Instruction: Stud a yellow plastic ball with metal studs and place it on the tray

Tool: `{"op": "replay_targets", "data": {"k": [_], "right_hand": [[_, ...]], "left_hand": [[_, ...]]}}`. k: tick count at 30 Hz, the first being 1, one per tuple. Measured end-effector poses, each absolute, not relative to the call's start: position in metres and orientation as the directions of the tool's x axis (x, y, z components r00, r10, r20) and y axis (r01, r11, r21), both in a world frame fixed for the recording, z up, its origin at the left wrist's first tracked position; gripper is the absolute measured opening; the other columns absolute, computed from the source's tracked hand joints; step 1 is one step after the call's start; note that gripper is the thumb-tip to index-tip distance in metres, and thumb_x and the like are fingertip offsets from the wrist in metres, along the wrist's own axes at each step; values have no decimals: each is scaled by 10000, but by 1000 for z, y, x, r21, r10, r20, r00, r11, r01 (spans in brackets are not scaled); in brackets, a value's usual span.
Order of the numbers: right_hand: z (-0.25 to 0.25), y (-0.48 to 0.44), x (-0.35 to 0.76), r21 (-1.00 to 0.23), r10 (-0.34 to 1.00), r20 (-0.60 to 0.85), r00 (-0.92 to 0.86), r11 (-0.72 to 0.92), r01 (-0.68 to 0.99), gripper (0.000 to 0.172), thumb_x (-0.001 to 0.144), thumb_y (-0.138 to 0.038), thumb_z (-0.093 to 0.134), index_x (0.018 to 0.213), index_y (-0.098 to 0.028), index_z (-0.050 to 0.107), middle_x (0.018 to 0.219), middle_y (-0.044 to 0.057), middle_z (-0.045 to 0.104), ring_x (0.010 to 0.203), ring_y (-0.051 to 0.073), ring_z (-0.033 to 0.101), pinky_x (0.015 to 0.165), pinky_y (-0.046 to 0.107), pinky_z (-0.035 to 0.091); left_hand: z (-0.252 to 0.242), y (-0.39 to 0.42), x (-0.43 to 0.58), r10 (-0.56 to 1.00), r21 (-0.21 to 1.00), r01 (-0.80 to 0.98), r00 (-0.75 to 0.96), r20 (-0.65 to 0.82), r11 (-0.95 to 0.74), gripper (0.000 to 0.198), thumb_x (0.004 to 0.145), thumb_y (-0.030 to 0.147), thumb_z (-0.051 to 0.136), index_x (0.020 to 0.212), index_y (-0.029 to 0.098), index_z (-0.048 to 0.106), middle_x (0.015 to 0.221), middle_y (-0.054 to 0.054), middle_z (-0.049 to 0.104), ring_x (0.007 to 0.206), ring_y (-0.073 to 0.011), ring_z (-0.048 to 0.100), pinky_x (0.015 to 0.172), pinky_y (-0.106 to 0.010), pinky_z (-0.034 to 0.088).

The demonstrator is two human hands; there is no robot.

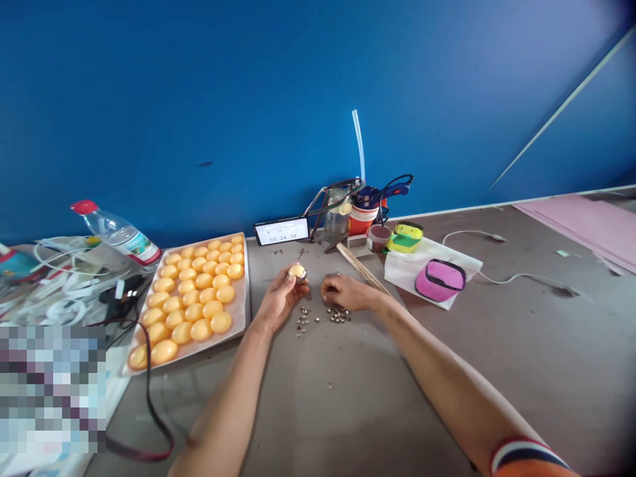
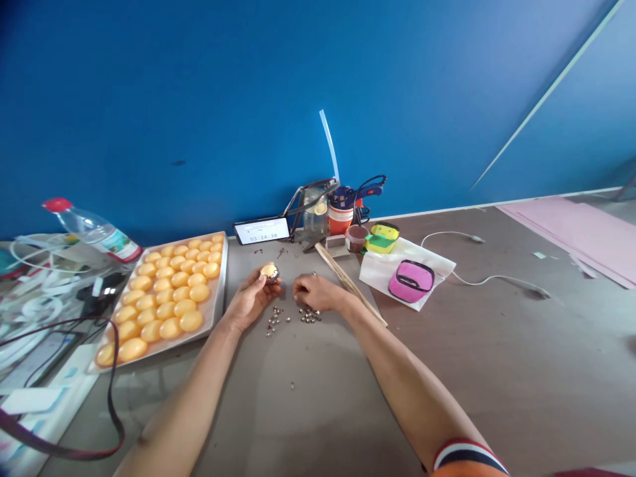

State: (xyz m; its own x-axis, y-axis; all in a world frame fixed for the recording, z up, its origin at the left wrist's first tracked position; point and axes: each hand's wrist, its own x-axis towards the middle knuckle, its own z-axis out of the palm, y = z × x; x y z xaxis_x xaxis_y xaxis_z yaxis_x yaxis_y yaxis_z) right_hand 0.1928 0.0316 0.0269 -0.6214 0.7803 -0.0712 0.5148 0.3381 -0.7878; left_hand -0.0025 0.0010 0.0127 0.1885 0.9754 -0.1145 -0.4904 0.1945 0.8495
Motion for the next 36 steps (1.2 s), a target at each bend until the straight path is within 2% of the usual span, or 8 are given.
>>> {"op": "replay_targets", "data": {"k": [3,8,11,15,19,28,36], "right_hand": [[25,33,193,-873,845,-44,-534,227,432,77,723,-152,490,716,-176,563,658,3,637,581,109,533,561,220,382],[27,32,190,-988,890,-28,-456,44,146,62,747,-223,532,708,-174,531,536,-29,572,509,92,509,548,218,379],[27,32,190,-999,921,-25,-389,-36,-23,124,721,-265,582,711,-169,505,595,-33,565,493,69,476,535,215,363],[28,33,189,-982,928,-53,-369,-115,-149,216,680,-314,643,756,-167,505,669,-21,573,521,66,474,534,217,353],[28,32,186,-981,923,-9,-384,-83,-177,220,687,-337,647,757,-167,526,643,-28,549,531,71,468,545,221,353],[27,29,180,-996,914,12,-405,-25,-86,159,678,-317,624,723,-176,565,584,-48,492,564,89,435,588,232,363],[18,31,180,-986,874,-41,-485,-114,-123,186,688,-338,643,726,-174,564,642,-44,529,574,82,466,595,223,361]], "left_hand": [[13,1,-2,976,850,-491,186,-111,190,429,747,320,669,1130,181,533,841,-41,644,699,-146,622,705,-299,465],[13,1,-1,977,853,-485,179,-118,192,431,733,320,682,1119,182,548,857,-41,639,718,-145,615,713,-296,462],[13,0,0,979,860,-478,167,-114,181,435,726,318,690,1117,184,554,874,-41,634,745,-146,613,715,-286,461],[14,-1,1,975,880,-434,185,-121,192,468,724,337,690,1145,191,549,887,-42,627,736,-145,609,710,-286,466],[14,-1,1,975,902,-396,199,-99,173,471,728,326,685,1162,203,550,967,-47,611,803,-152,601,752,-291,473],[12,-4,1,971,960,-244,223,-84,139,484,753,351,648,1210,235,541,1022,-57,619,813,-179,604,796,-342,470],[12,-4,0,962,961,-239,265,-72,137,492,757,353,645,1224,241,539,1021,-56,622,841,-197,603,798,-344,465]]}}
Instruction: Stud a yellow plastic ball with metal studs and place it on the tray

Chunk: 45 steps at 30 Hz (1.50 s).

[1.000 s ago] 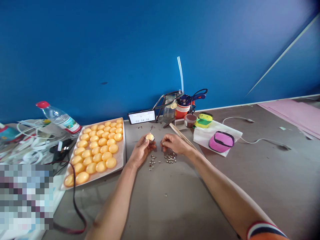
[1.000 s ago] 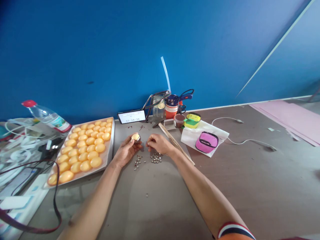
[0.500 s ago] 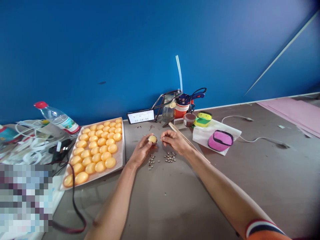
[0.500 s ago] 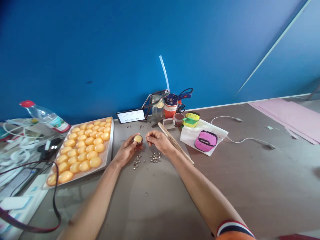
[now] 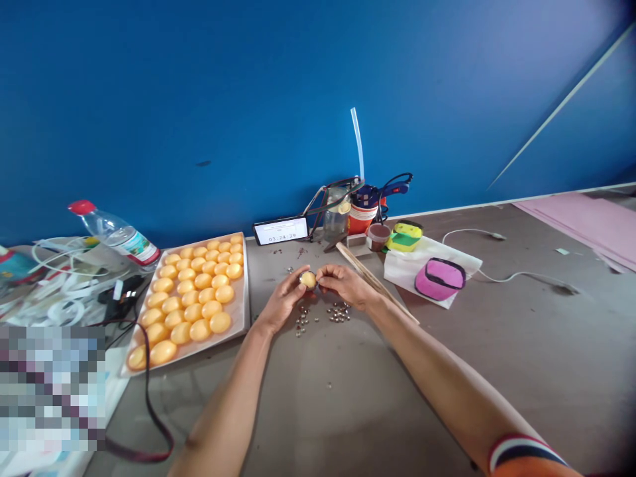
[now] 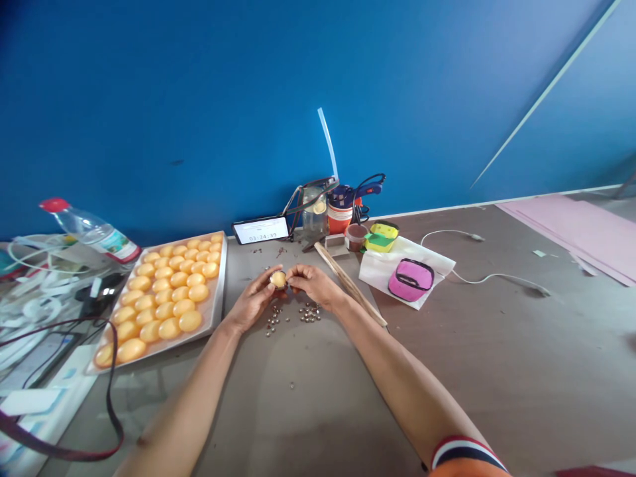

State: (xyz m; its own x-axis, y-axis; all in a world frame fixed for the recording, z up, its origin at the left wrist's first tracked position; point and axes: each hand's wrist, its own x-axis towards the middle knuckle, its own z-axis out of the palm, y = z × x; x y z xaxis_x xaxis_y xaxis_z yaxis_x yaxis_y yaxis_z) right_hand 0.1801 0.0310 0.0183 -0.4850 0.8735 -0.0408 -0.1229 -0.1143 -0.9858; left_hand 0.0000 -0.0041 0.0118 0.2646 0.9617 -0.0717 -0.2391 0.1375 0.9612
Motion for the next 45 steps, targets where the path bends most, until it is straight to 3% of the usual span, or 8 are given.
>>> {"op": "replay_targets", "data": {"k": [12,20,29,40,45], "right_hand": [[17,28,177,-957,869,-91,-486,-211,-200,270,618,-351,713,733,-168,552,636,-49,547,557,80,492,588,228,369],[10,28,175,-966,904,-67,-423,-164,-198,272,627,-305,696,764,-179,497,619,-65,539,530,76,492,557,225,362],[10,28,174,-981,895,-72,-441,-144,-133,228,661,-303,654,738,-188,473,557,-58,549,549,96,509,573,228,363],[14,28,172,-997,915,-60,-399,-71,-12,133,650,-216,616,681,-179,492,527,-67,527,523,91,498,557,226,349],[17,32,177,-947,871,-68,-487,-209,-242,264,615,-310,702,709,-183,491,615,-55,539,542,88,509,581,238,386]], "left_hand": [[9,-4,-1,952,966,-227,302,-47,120,455,777,365,619,1202,218,550,1115,-76,601,865,-203,591,791,-333,463],[15,-7,-1,950,995,-55,305,-59,80,504,781,406,602,1232,195,520,1059,-74,603,789,-178,582,737,-305,461],[8,-6,-2,955,991,-113,293,-35,71,478,794,390,589,1225,195,517,1043,-80,598,789,-177,592,755,-324,478],[13,-7,-2,952,996,-52,300,-54,73,489,781,380,608,1225,192,526,1023,-72,609,798,-175,588,760,-306,470],[11,-8,1,962,979,-179,268,-43,94,479,781,377,609,1216,197,521,1009,-71,613,795,-179,598,751,-320,488]]}}
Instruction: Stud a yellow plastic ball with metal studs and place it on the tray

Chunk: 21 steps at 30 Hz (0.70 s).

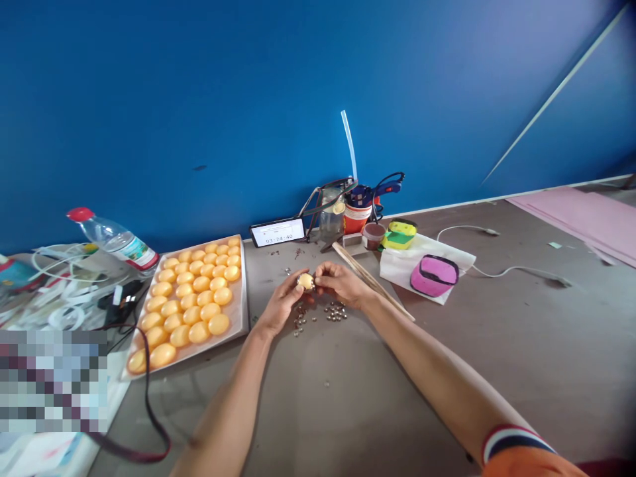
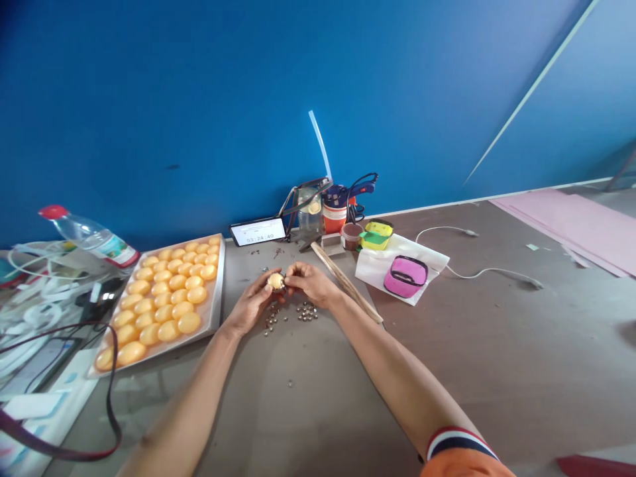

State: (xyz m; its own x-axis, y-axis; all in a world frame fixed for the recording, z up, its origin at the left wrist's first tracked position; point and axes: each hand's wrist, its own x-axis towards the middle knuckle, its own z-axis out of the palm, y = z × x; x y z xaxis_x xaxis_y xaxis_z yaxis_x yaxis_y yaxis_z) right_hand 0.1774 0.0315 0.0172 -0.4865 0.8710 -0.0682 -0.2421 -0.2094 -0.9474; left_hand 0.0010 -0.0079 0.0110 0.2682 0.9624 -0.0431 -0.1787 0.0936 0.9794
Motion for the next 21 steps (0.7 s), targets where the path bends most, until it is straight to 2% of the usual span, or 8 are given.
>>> {"op": "replay_targets", "data": {"k": [2,4,7,10,17,21], "right_hand": [[19,35,184,-932,863,-53,-503,-223,-285,281,621,-344,708,735,-182,508,640,-51,531,549,84,501,581,238,387],[21,38,191,-953,884,-31,-466,-167,-254,261,645,-352,689,761,-180,532,631,-53,511,547,79,479,571,234,375],[21,42,197,-996,917,13,-399,-22,-83,206,679,-334,642,784,-176,561,608,-52,495,541,82,449,563,239,362],[17,44,197,-988,924,52,-378,102,112,150,710,-303,579,791,-177,579,628,-35,527,554,98,459,564,250,369],[8,40,192,-834,900,170,-403,349,428,92,735,-195,535,788,-182,610,747,14,627,689,138,550,670,262,420],[10,35,190,-756,878,193,-438,418,503,115,737,-123,531,804,-164,616,823,50,637,765,152,568,724,265,430]], "left_hand": [[11,-8,1,961,963,-237,269,-65,131,497,771,368,623,1223,204,500,959,-62,623,764,-175,607,726,-319,494],[13,-7,2,961,939,-306,266,-71,154,485,763,348,639,1204,208,494,938,-52,624,750,-165,611,713,-306,492],[15,-6,3,964,912,-382,261,-47,148,408,764,324,643,1128,188,520,940,-51,617,756,-155,612,709,-291,485],[16,-5,3,966,903,-401,253,-52,153,382,766,317,642,1105,183,527,935,-50,615,766,-155,612,714,-291,483],[12,-2,1,973,900,-403,217,-84,168,506,729,346,679,1170,203,477,881,-34,598,708,-133,603,710,-295,477],[9,-1,4,987,933,-339,143,-79,124,579,657,282,741,1160,215,463,859,10,549,656,-99,570,736,-304,482]]}}
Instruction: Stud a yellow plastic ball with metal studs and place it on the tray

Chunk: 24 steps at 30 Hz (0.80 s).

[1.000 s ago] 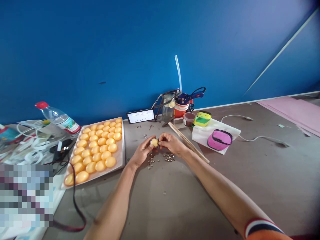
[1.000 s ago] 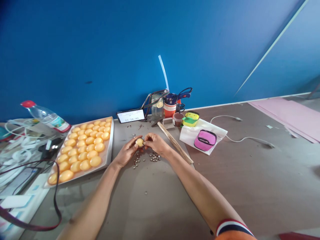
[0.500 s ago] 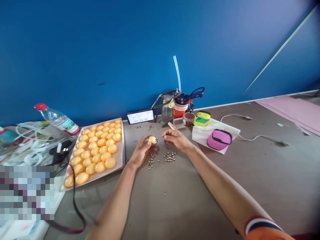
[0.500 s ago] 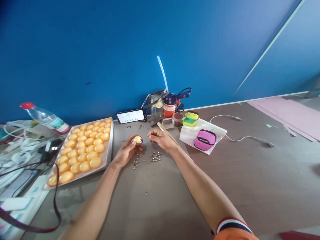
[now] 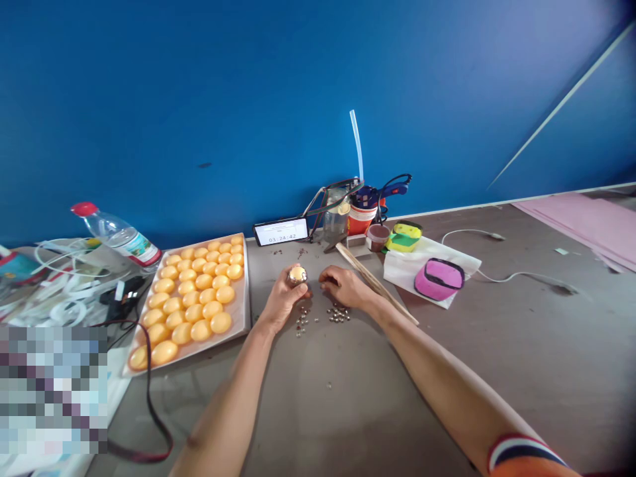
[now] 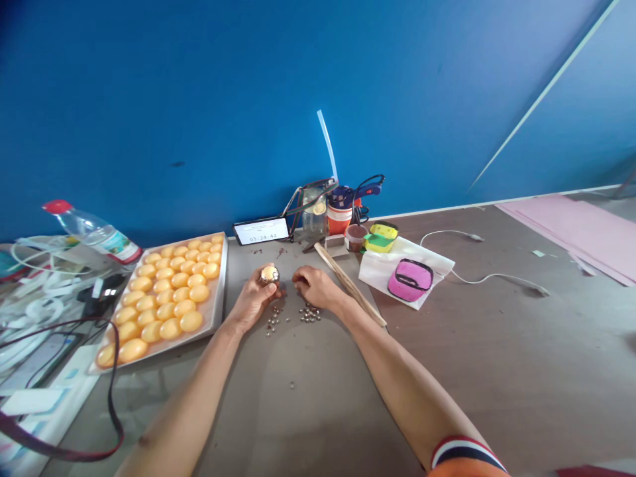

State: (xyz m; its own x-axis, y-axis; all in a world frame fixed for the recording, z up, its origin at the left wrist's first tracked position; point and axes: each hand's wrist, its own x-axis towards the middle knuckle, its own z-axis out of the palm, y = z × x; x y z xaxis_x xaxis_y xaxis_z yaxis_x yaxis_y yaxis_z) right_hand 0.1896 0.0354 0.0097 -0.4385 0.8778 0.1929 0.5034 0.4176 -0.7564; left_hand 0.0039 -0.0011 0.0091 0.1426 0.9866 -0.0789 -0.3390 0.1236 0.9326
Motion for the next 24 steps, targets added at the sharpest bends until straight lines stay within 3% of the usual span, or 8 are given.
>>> {"op": "replay_targets", "data": {"k": [15,24], "right_hand": [[9,35,186,-696,842,185,-508,477,537,122,753,-106,530,818,-146,625,859,69,630,806,162,572,757,261,425],[7,35,187,-706,838,185,-514,477,524,125,755,-118,531,827,-162,623,862,58,630,813,157,573,770,261,428]], "left_hand": [[21,-7,11,998,1000,7,64,2,-3,353,765,317,585,1074,177,485,759,24,490,538,-85,492,611,-281,487],[19,-7,12,998,1000,12,68,13,-14,339,766,351,592,1040,176,498,713,31,479,511,-80,466,594,-276,487]]}}
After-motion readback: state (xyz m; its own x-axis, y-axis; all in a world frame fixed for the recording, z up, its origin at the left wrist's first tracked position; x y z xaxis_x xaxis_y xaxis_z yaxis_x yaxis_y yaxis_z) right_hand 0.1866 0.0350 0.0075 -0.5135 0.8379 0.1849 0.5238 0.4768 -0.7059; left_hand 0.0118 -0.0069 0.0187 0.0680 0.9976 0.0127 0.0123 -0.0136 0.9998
